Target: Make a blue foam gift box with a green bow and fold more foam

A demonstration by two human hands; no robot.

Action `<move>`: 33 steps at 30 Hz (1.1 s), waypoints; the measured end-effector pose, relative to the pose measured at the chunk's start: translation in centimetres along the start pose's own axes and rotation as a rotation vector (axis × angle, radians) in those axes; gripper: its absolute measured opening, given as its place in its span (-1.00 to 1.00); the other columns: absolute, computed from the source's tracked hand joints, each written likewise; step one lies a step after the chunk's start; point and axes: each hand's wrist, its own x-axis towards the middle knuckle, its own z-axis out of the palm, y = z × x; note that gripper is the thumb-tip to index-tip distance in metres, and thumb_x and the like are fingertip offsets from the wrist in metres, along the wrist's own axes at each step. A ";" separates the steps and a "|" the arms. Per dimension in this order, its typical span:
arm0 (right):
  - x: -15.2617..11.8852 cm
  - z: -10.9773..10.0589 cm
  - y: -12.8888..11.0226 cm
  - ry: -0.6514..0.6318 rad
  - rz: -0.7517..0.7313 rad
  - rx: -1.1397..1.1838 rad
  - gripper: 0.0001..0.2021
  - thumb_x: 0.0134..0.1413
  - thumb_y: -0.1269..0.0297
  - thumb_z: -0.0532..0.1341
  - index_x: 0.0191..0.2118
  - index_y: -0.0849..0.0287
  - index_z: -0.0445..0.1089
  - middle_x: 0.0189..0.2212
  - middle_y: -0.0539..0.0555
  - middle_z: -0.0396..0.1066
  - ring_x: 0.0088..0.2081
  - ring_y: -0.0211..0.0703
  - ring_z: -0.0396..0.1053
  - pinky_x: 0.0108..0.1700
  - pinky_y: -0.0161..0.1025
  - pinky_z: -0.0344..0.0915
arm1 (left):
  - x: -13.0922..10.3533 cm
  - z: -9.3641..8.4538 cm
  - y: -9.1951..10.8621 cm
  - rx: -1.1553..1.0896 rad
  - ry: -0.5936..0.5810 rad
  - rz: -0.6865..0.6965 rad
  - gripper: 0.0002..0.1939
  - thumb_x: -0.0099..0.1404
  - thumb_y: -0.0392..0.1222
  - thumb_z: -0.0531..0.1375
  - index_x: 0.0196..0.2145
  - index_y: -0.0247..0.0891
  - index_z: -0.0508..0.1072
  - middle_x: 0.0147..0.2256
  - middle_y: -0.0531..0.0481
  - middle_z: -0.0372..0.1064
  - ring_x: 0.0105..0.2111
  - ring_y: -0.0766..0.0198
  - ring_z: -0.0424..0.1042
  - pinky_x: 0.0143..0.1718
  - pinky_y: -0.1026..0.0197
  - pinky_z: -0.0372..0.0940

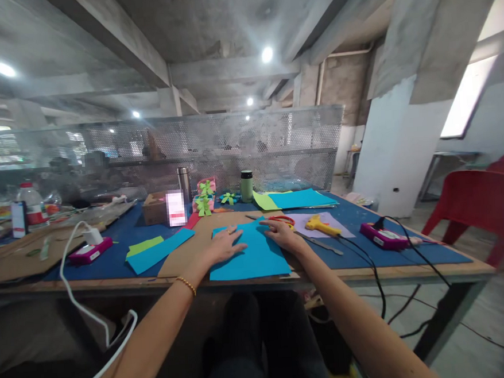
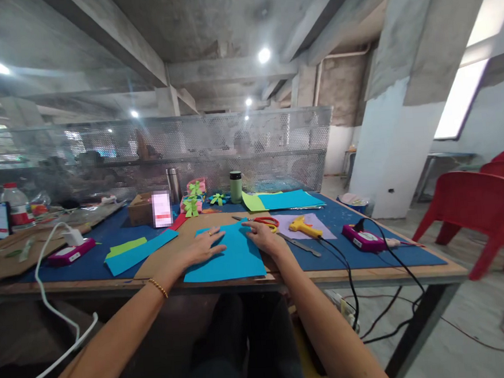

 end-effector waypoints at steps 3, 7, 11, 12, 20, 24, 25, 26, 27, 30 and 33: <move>-0.5 -0.2 -0.6 -0.070 -0.053 -0.198 -0.65 0.17 0.35 0.13 0.02 0.09 0.54 -0.12 0.13 0.55 -0.10 -0.03 0.47 -0.04 -0.21 0.29 | -0.1 0.6 -0.3 0.015 -0.090 -0.063 -0.23 0.33 0.39 -0.04 0.36 -0.01 0.16 0.41 -0.16 -0.12 0.41 -0.16 -0.20 0.33 -0.22 -0.22; -1.4 -0.4 -1.4 -0.096 -0.045 -0.405 -0.67 0.21 0.34 0.10 -0.02 0.09 0.54 -0.05 0.19 0.54 -0.02 0.04 0.45 0.01 -0.16 0.27 | -0.8 0.5 -0.6 0.055 -0.102 -0.131 -0.22 0.32 0.43 -0.07 0.37 0.08 0.11 0.43 -0.14 -0.23 0.42 -0.19 -0.32 0.33 -0.26 -0.29; -3.4 -1.0 -1.5 -0.005 -0.049 -0.414 -0.72 0.24 0.31 0.11 -0.11 0.15 0.57 -0.08 0.25 0.52 0.00 0.08 0.43 0.06 -0.10 0.28 | -1.1 0.1 -0.7 0.039 -0.109 -0.105 -0.24 0.32 0.42 -0.06 0.36 0.07 0.12 0.43 -0.14 -0.20 0.42 -0.15 -0.29 0.33 -0.26 -0.28; -4.2 -1.3 -1.5 0.013 -0.107 -0.365 -0.71 0.26 0.27 0.12 -0.08 0.15 0.56 -0.01 0.25 0.48 0.05 0.09 0.40 0.11 -0.07 0.26 | -1.1 0.1 -0.7 0.037 -0.111 -0.107 -0.23 0.32 0.43 -0.06 0.37 0.07 0.12 0.43 -0.14 -0.20 0.43 -0.15 -0.30 0.33 -0.27 -0.29; -8.9 -2.8 -2.8 -0.392 -0.290 -0.093 -0.07 -0.06 -0.26 0.33 0.38 0.06 0.15 0.38 0.18 0.07 0.38 0.24 0.00 0.40 0.13 -0.12 | -0.9 0.1 -0.7 0.022 -0.094 -0.115 -0.22 0.28 0.44 -0.01 0.34 0.04 0.20 0.42 -0.17 -0.16 0.42 -0.21 -0.25 0.32 -0.28 -0.24; -9.1 -2.3 -3.0 -0.389 -0.288 -0.138 -0.11 -0.02 -0.26 0.30 0.37 0.09 0.17 0.37 0.21 0.07 0.38 0.22 0.01 0.40 0.14 -0.11 | -3.5 -1.4 -0.3 0.026 0.121 -0.033 -0.26 0.30 0.38 0.04 0.26 -0.11 0.34 0.42 -0.19 -0.14 0.40 -0.20 -0.14 0.34 -0.22 -0.19; -9.0 -2.2 -3.1 -0.386 -0.292 -0.145 -0.12 0.00 -0.25 0.29 0.37 0.10 0.17 0.37 0.22 0.07 0.38 0.22 0.00 0.40 0.15 -0.11 | -4.6 -1.9 -0.4 -0.022 0.127 0.007 -0.28 0.33 0.35 0.02 0.26 -0.11 0.34 0.40 -0.18 -0.06 0.37 -0.15 -0.03 0.34 -0.15 -0.12; -9.1 -2.1 -3.1 -0.381 -0.292 -0.152 -0.13 0.01 -0.24 0.29 0.36 0.12 0.18 0.37 0.23 0.06 0.38 0.22 0.00 0.40 0.15 -0.12 | -5.6 -2.4 -0.5 -0.094 0.063 0.056 -0.32 0.34 0.34 0.02 0.25 -0.08 0.36 0.36 -0.14 0.07 0.34 -0.09 0.07 0.32 -0.07 -0.03; -9.1 -2.1 -3.1 -0.373 -0.290 -0.155 -0.14 0.02 -0.23 0.29 0.36 0.13 0.19 0.37 0.24 0.07 0.38 0.22 0.00 0.39 0.16 -0.12 | -6.6 -2.8 -0.8 -0.163 -0.023 0.110 -0.36 0.34 0.32 0.02 0.24 -0.01 0.37 0.33 -0.07 0.14 0.32 -0.05 0.13 0.31 -0.02 0.01; -9.1 -2.0 -3.2 -0.342 -0.270 -0.133 -0.18 0.02 -0.23 0.29 0.32 0.12 0.26 0.35 0.23 0.10 0.37 0.23 0.04 0.39 0.16 -0.10 | -8.5 -3.5 -1.5 -0.225 -0.184 0.097 -0.22 0.10 0.27 0.31 0.25 0.10 0.34 0.36 0.00 0.07 0.34 -0.11 0.07 0.30 -0.01 0.02; -8.9 -2.4 -3.2 -0.341 -0.243 -0.073 -0.28 0.05 -0.18 0.28 0.28 0.06 0.32 0.33 0.16 0.16 0.35 0.18 0.10 0.38 0.10 -0.06 | -8.8 -3.7 -1.8 -0.274 -0.161 0.033 -0.26 0.04 0.15 0.36 0.20 0.08 0.40 0.35 0.02 0.10 0.33 -0.09 0.09 0.26 0.02 0.06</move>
